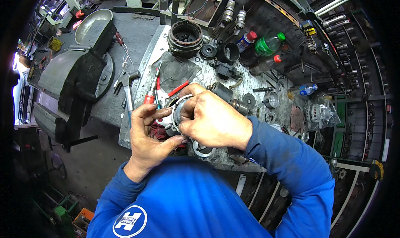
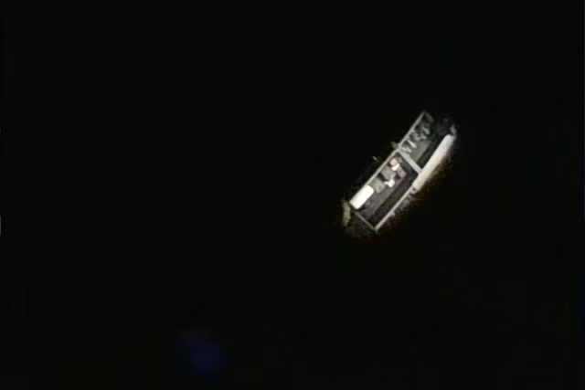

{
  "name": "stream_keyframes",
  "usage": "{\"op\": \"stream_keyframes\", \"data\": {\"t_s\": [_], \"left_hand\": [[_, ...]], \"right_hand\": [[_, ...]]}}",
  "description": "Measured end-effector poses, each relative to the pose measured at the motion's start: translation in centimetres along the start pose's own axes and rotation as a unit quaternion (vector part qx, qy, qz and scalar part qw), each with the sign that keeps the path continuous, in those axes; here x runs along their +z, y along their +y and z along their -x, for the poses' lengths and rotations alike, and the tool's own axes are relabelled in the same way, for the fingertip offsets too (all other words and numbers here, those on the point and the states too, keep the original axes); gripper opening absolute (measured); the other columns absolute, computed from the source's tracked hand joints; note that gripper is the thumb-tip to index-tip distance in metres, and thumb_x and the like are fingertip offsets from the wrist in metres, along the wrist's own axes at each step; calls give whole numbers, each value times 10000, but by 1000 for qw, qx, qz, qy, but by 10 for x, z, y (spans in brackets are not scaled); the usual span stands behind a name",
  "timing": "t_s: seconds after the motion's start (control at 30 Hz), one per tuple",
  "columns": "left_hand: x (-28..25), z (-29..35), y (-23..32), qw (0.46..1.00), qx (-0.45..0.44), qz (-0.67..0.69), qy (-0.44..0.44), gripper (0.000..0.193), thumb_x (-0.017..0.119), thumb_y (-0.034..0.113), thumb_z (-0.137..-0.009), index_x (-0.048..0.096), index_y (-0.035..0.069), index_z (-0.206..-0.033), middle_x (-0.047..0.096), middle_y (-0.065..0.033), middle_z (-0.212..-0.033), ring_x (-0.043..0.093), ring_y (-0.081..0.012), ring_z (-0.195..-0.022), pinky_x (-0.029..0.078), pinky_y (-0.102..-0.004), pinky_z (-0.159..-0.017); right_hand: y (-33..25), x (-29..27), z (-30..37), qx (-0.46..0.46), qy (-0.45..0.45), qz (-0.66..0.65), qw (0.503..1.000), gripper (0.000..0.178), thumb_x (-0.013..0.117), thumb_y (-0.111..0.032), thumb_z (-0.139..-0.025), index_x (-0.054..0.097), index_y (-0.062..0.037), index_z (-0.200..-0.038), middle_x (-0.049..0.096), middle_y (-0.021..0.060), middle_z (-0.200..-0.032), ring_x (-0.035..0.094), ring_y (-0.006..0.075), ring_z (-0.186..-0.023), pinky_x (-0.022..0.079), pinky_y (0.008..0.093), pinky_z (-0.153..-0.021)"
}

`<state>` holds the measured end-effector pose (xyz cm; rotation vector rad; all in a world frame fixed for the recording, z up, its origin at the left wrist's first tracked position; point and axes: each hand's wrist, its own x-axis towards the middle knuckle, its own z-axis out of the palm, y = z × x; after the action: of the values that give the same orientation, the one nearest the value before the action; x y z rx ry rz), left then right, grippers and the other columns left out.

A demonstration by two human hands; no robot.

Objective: The person assembles small mechanical components on a cluttered workbench, applying grease to parts and fitting them together. They then move to a bench grinder and grind a small metal piece against the wheel.

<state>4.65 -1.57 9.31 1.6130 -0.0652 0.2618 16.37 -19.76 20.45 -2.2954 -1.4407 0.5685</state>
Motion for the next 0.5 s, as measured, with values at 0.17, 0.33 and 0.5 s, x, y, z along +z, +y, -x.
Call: {"op": "stream_keyframes", "data": {"t_s": [0.17,0.33,0.5], "left_hand": [[-2,-2,0,998,40,-43,18,929,1028,172,-699,436,11,-1397,757,-169,-1223,765,-223,-1068,628,-303,-786],[-1,-4,1,999,42,-13,5,921,1020,182,-703,466,2,-1416,684,-225,-1304,724,-319,-1182,620,-415,-917],[-15,-2,13,972,178,-155,2,761,987,306,-704,645,49,-1334,572,-275,-1435,622,-420,-1276,553,-475,-1006]], "right_hand": [[-3,2,-8,150,12,-166,975,162,727,-109,-856,684,36,-800,697,261,-1150,622,361,-1246,556,423,-938],[-10,-4,-4,199,21,-207,958,186,804,-130,-822,687,15,-821,644,276,-1306,646,374,-1253,519,434,-1044],[-10,-7,22,97,164,-66,979,260,789,-157,-828,746,-20,-1044,589,278,-1400,581,459,-1304,479,493,-1115]]}}
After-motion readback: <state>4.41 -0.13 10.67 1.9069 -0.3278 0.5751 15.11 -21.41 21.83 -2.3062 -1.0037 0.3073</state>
